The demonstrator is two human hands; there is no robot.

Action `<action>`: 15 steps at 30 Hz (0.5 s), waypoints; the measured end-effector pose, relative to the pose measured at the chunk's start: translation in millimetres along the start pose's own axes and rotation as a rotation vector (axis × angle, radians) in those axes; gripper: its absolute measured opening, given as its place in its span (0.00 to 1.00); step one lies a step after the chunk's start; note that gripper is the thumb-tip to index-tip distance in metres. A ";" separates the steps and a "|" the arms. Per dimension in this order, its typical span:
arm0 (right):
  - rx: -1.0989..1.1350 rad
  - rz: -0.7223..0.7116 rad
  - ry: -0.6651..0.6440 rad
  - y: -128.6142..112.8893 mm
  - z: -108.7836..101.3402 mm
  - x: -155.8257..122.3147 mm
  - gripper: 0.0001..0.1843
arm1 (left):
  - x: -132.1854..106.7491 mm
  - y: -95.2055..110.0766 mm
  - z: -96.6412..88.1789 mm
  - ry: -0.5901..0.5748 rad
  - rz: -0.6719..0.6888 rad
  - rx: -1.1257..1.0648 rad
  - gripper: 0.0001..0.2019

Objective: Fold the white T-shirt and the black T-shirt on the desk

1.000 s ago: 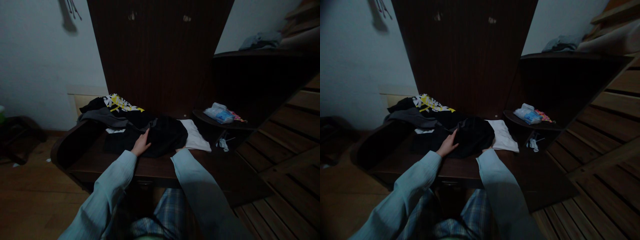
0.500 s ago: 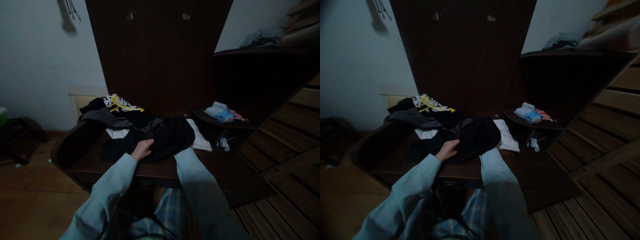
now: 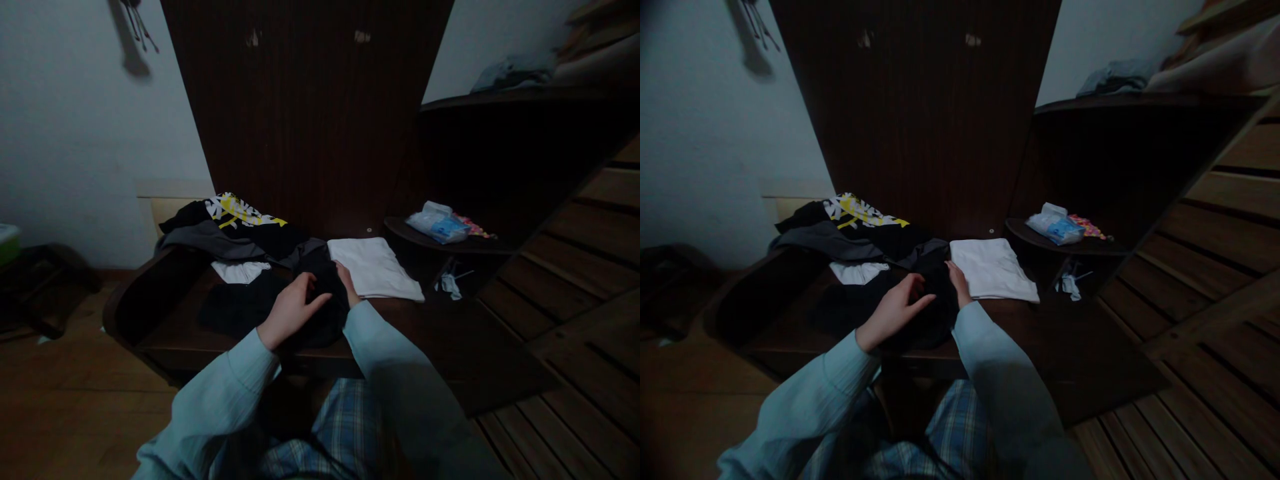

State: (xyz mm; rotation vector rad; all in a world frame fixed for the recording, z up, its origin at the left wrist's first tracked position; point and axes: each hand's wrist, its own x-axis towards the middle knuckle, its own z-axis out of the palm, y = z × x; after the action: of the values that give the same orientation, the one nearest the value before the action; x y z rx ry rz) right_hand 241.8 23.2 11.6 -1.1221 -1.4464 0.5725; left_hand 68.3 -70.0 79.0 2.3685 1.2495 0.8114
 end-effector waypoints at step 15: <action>0.706 0.168 -0.023 -40.8 -13.8 -16.6 0.26 | 37.9 -74.8 32.6 -0.140 -0.470 -1.233 0.09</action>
State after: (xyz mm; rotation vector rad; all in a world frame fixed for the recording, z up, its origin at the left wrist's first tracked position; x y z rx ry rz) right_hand 240.2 -11.9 41.6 -0.6694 -1.0340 1.1112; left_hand 58.2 1.9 25.8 1.0717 0.7878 0.8577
